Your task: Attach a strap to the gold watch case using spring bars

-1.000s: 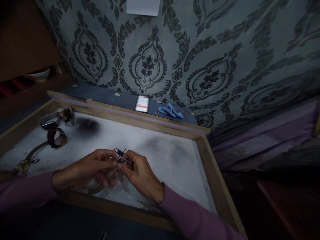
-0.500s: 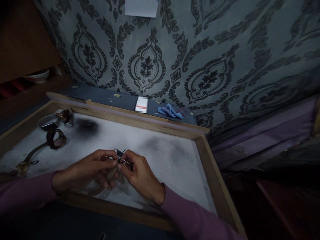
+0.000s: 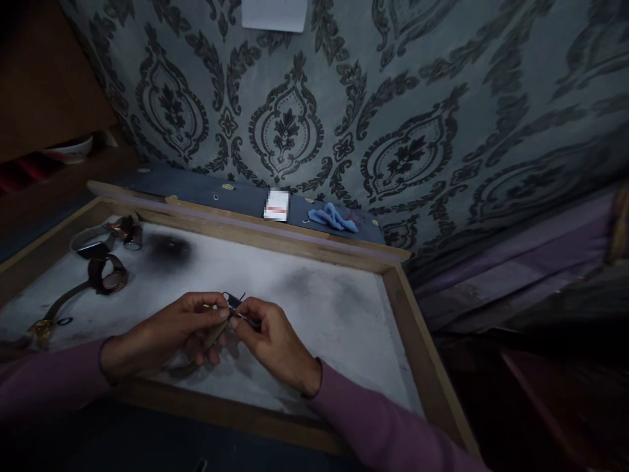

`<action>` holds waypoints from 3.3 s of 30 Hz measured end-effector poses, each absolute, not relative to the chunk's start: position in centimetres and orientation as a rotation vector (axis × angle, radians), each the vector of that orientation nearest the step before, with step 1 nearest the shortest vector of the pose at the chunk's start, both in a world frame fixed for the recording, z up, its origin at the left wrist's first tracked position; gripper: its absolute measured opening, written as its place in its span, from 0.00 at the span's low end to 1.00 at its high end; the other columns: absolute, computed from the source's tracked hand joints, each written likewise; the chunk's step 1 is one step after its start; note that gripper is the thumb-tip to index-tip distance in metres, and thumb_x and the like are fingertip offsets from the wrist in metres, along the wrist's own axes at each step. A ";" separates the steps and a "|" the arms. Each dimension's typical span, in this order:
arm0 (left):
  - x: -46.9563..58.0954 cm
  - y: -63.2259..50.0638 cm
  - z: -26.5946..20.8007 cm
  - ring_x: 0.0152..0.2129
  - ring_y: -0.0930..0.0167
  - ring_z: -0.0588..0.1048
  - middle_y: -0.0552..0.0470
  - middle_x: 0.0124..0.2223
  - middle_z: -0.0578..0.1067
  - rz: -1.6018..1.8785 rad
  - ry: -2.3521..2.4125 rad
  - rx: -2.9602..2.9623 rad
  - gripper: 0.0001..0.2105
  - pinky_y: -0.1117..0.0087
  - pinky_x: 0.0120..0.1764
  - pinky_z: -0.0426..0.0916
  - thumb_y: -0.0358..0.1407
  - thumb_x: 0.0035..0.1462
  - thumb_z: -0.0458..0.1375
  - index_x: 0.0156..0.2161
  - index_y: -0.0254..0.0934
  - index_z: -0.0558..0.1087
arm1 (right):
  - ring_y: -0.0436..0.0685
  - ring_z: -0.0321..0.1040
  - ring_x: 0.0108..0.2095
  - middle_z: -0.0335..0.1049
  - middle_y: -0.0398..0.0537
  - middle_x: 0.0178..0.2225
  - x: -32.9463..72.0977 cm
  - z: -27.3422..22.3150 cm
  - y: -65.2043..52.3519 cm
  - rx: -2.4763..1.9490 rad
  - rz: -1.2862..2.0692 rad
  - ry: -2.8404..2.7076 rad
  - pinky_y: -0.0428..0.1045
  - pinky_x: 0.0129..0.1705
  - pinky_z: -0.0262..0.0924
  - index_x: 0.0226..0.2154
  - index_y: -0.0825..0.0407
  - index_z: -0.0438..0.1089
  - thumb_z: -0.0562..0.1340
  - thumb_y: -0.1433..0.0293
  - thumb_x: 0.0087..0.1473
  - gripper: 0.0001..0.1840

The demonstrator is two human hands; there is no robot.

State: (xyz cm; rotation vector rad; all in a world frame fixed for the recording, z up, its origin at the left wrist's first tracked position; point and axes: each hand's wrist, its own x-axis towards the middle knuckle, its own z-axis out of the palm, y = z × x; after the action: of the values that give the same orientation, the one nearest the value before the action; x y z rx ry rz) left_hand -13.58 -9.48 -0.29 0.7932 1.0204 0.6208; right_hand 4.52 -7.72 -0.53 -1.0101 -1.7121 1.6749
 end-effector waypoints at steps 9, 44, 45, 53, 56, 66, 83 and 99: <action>-13.5 -9.7 0.1 0.16 0.73 0.75 0.53 0.25 0.74 0.587 1.057 0.837 0.14 0.80 0.15 0.62 0.45 0.54 0.59 0.32 0.36 0.66 | 0.51 0.65 0.29 0.69 0.42 0.26 4.2 -1.0 -7.6 -0.962 1.833 -1.535 0.47 0.34 0.58 0.29 0.53 0.67 0.66 0.59 0.51 0.15; -13.5 -9.8 0.5 0.18 0.71 0.76 0.53 0.25 0.73 0.572 1.054 0.856 0.14 0.79 0.16 0.63 0.46 0.54 0.58 0.31 0.36 0.66 | 0.46 0.53 0.22 0.61 0.36 0.22 4.2 -0.3 -7.2 -0.931 2.030 -1.401 0.44 0.25 0.47 0.26 0.53 0.68 0.70 0.60 0.44 0.15; -13.5 -9.8 0.4 0.18 0.71 0.76 0.53 0.25 0.73 0.572 1.054 0.859 0.14 0.79 0.16 0.63 0.46 0.54 0.58 0.31 0.36 0.66 | 0.46 0.56 0.24 0.63 0.37 0.23 4.2 -0.3 -7.2 -0.932 2.012 -1.410 0.45 0.27 0.49 0.26 0.53 0.68 0.71 0.60 0.44 0.16; -13.5 -9.8 0.6 0.18 0.72 0.76 0.53 0.24 0.72 0.558 1.051 0.868 0.15 0.79 0.17 0.63 0.48 0.53 0.59 0.31 0.36 0.65 | 0.49 0.61 0.27 0.66 0.39 0.25 4.4 -0.2 -7.5 -0.982 1.938 -1.508 0.46 0.32 0.54 0.27 0.54 0.69 0.70 0.59 0.46 0.16; -13.5 -9.7 0.7 0.18 0.72 0.75 0.53 0.25 0.73 0.545 1.032 0.878 0.15 0.79 0.17 0.63 0.47 0.54 0.58 0.31 0.36 0.65 | 0.48 0.61 0.27 0.66 0.38 0.24 4.3 -0.2 -7.5 -0.981 1.933 -1.500 0.46 0.31 0.55 0.26 0.54 0.68 0.70 0.59 0.45 0.16; -13.6 -9.8 0.4 0.17 0.72 0.75 0.54 0.24 0.74 0.503 0.999 0.876 0.13 0.79 0.16 0.61 0.45 0.56 0.57 0.35 0.38 0.63 | 0.47 0.58 0.26 0.64 0.38 0.24 4.3 -0.8 -7.4 -0.936 1.989 -1.476 0.46 0.31 0.52 0.26 0.54 0.68 0.70 0.61 0.46 0.15; -13.4 -9.9 0.0 0.16 0.73 0.75 0.54 0.24 0.74 0.576 1.013 0.974 0.17 0.80 0.15 0.61 0.50 0.56 0.56 0.33 0.37 0.61 | 0.48 0.60 0.28 0.65 0.39 0.25 4.3 -0.7 -7.4 -0.935 1.977 -1.473 0.45 0.31 0.53 0.27 0.54 0.67 0.69 0.59 0.48 0.16; -13.3 -9.9 -0.3 0.16 0.73 0.75 0.54 0.24 0.74 0.579 1.007 0.992 0.15 0.81 0.14 0.62 0.48 0.57 0.55 0.33 0.38 0.60 | 0.50 0.63 0.28 0.65 0.41 0.24 4.3 -0.7 -7.9 -0.973 1.788 -1.650 0.47 0.31 0.57 0.27 0.54 0.67 0.65 0.60 0.54 0.14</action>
State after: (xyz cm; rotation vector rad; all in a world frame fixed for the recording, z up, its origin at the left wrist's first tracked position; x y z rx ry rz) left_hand -13.35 -9.92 -0.31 0.9919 1.0065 0.5794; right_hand 4.30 -7.90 -0.69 -0.9727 -1.6500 1.7880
